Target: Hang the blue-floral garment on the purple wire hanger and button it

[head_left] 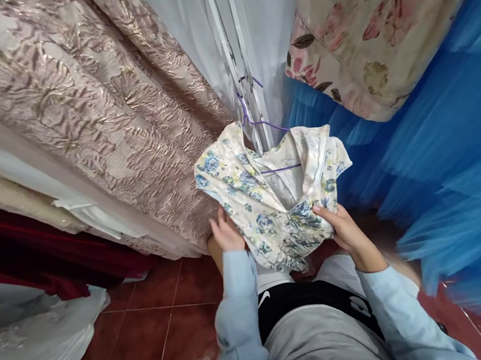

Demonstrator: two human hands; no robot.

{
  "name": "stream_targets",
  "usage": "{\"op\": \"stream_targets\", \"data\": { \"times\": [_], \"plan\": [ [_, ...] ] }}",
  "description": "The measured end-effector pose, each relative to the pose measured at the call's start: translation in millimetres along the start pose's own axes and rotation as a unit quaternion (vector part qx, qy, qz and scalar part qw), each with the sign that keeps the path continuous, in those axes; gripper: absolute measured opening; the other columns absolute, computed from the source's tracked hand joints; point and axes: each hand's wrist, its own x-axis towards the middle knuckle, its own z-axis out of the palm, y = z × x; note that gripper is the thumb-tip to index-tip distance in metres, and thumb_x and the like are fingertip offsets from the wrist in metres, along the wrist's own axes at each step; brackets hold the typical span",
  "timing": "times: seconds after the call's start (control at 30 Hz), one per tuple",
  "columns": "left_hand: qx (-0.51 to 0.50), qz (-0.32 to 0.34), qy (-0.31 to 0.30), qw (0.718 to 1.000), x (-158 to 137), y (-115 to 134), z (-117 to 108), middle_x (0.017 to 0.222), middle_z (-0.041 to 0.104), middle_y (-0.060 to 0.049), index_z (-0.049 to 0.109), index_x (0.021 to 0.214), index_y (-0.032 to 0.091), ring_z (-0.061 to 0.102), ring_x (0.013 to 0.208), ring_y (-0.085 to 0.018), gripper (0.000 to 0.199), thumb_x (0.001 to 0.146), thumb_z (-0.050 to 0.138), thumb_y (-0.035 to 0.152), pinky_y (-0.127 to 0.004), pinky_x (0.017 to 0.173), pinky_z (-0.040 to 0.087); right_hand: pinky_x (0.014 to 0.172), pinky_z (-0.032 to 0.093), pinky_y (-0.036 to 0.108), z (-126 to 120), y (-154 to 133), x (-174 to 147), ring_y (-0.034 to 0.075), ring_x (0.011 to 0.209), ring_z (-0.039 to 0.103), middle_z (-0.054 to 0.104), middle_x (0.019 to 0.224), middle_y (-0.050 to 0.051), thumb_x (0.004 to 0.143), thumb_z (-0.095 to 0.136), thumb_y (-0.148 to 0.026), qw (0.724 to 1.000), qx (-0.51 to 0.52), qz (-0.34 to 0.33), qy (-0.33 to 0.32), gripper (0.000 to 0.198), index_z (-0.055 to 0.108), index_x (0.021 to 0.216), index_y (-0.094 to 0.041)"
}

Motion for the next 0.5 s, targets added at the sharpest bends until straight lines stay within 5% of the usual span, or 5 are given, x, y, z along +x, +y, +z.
{"op": "stream_targets", "data": {
  "times": [0.07, 0.13, 0.3, 0.5],
  "plan": [
    [-0.044, 0.003, 0.159, 0.986, -26, -17, -3, 0.113, 0.069, -0.008, 0.065, 0.114, 0.035, 0.066, 0.104, -0.025, 0.059, 0.098, 0.023, 0.072, -0.040, 0.080, 0.056, 0.087, 0.059, 0.044, -1, 4, -9, 0.034, 0.095, 0.076, 0.081, 0.099, 0.009, 0.065, 0.091, -0.051, 1.000, -0.007, 0.018, -0.002, 0.059, 0.075, 0.112, -0.019],
    [-0.055, 0.013, 0.205, 0.977, -44, -22, 9, 0.107, 0.069, -0.008, 0.063, 0.110, 0.032, 0.068, 0.098, -0.023, 0.049, 0.097, 0.033, 0.068, -0.037, 0.078, 0.055, 0.090, 0.059, 0.044, 0, 6, -13, 0.034, 0.098, 0.075, 0.081, 0.102, 0.009, 0.065, 0.091, -0.052, 1.000, -0.021, 0.017, -0.002, 0.062, 0.075, 0.116, -0.020],
    [0.013, 0.037, 0.000, 0.999, -51, 3, 60, 0.099, 0.070, -0.006, 0.066, 0.102, 0.027, 0.067, 0.092, -0.023, 0.023, 0.090, 0.065, 0.047, -0.036, 0.084, 0.053, 0.088, 0.060, 0.044, 0, 5, -14, 0.033, 0.096, 0.076, 0.081, 0.102, 0.008, 0.067, 0.088, -0.053, 0.999, -0.048, -0.001, 0.007, 0.057, 0.076, 0.115, -0.023],
    [0.038, 0.067, -0.054, 0.996, -43, 19, 86, 0.079, 0.065, -0.003, 0.060, 0.084, 0.026, 0.063, 0.080, -0.022, 0.019, 0.093, 0.058, 0.042, -0.037, 0.080, 0.050, 0.092, 0.058, 0.045, -5, -4, -20, 0.032, 0.097, 0.075, 0.080, 0.103, 0.008, 0.067, 0.089, -0.050, 0.999, -0.053, 0.003, 0.004, 0.052, 0.076, 0.110, -0.023]
  ]
}}
